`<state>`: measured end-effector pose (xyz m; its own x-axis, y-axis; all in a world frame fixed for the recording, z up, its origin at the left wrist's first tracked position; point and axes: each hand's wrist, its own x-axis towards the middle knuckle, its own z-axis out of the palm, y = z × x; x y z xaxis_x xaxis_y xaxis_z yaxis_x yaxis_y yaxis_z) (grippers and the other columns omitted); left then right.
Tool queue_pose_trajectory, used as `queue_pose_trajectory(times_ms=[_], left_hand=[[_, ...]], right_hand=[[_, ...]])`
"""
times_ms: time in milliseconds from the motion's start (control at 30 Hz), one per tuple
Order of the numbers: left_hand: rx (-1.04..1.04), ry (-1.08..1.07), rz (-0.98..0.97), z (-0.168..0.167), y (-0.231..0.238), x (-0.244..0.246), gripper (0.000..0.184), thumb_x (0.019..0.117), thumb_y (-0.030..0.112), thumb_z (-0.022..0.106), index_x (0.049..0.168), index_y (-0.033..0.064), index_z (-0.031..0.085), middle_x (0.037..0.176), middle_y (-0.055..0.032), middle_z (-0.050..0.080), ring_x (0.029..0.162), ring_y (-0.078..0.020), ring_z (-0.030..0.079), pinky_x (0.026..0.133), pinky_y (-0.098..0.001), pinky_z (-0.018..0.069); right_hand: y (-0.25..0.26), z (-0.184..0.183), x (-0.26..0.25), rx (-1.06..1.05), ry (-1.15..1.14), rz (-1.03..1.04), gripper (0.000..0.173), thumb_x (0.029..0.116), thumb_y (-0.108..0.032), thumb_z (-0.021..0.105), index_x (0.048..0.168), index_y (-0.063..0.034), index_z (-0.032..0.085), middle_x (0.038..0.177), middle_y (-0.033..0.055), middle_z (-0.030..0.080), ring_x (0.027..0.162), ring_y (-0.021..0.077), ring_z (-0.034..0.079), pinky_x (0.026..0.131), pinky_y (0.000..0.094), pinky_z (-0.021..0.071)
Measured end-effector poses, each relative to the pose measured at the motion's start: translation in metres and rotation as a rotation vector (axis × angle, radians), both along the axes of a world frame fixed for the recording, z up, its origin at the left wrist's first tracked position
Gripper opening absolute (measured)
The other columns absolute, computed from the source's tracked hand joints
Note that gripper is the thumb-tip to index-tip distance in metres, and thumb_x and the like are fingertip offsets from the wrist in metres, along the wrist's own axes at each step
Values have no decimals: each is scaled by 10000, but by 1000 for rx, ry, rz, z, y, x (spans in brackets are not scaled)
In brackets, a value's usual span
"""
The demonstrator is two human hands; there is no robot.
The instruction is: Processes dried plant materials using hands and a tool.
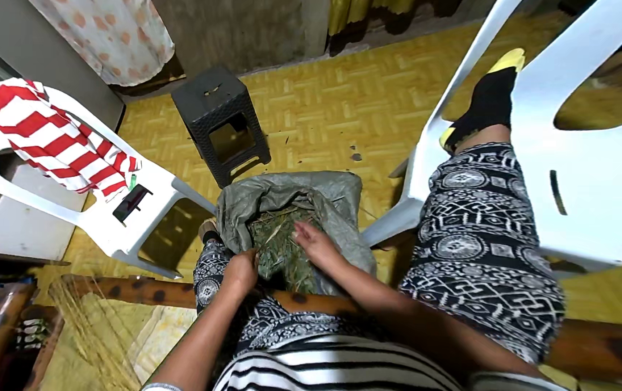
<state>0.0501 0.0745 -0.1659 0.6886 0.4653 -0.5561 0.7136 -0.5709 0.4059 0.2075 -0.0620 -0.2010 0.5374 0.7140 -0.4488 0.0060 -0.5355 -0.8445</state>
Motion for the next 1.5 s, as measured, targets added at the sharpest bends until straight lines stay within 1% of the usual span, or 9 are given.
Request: queue_pose_trajectory(times_ms=[100,233,367,600,900,1000,1133,1300,1500], left_hand=[[22,12,3,-2,-2,9,393,1119,213,397,1366,-11,606,1298,-241,652,1238,-362,626,1086,-526,456],[37,27,-2,-5,-9,21,404,1116,212,395,1399,2,593,1337,-226,644,1274,-363,613,1105,-526,451],[40,45,3,-5,-17,31,363,1100,188,424,1337,-2,623,1316,-229,645,1257,-358,619,1082,-528,468],[47,65,-18,-5,-21,37,372,1105,195,411,1362,22,618,1328,-213,647,1265,-347,618,1087,-515,470],[-3,16,-15,-7,-15,24,372,1102,176,421,1369,1,610,1310,-224,653,1240,-346,630,1088,-509,467],[-51,5,10,-5,-11,21,384,1114,190,407,1374,-11,606,1293,-238,658,1229,-351,632,1088,-511,456],[-128,-18,66,-7,-8,25,390,1119,216,400,1329,-19,629,1181,-230,688,1108,-329,669,1026,-491,490],[-232,-65,114,-5,-7,25,366,1117,211,418,1281,-13,656,1133,-202,696,1042,-286,674,980,-467,505],[-274,-95,131,-2,-8,19,350,1114,186,422,1271,-23,655,1097,-185,693,989,-247,666,948,-429,511]], right_hand=[[-2,9,-21,-79,-213,247,499,1128,-248,388,1574,-23,380,1518,238,502,1388,357,522,1172,482,397],[-3,12,-39,-105,-272,345,505,1131,-279,376,1572,-32,392,1460,259,530,1310,386,575,1116,506,450],[-2,8,-38,-156,-293,380,509,1134,-297,353,1574,-43,394,1462,248,534,1309,389,577,1111,519,450],[-2,2,-30,-246,-413,363,503,1130,-330,352,1562,-84,430,1435,237,556,1304,414,570,1113,554,433],[-9,-13,13,-295,-404,112,468,1135,-281,341,1497,-23,488,1442,271,541,1310,429,566,1102,564,446],[-13,-13,17,-211,-369,67,467,1134,-262,356,1496,4,483,1467,264,532,1342,405,550,1131,529,427],[-14,-11,-8,-81,-287,182,465,1121,-266,398,1505,-18,487,1463,233,550,1339,359,562,1144,497,427],[-13,-15,-18,-82,-306,252,462,1113,-287,425,1505,-54,503,1420,237,574,1291,384,589,1106,526,452],[-12,-13,5,-142,-312,80,453,1121,-269,411,1481,-11,506,1473,249,535,1331,389,563,1132,525,428]])
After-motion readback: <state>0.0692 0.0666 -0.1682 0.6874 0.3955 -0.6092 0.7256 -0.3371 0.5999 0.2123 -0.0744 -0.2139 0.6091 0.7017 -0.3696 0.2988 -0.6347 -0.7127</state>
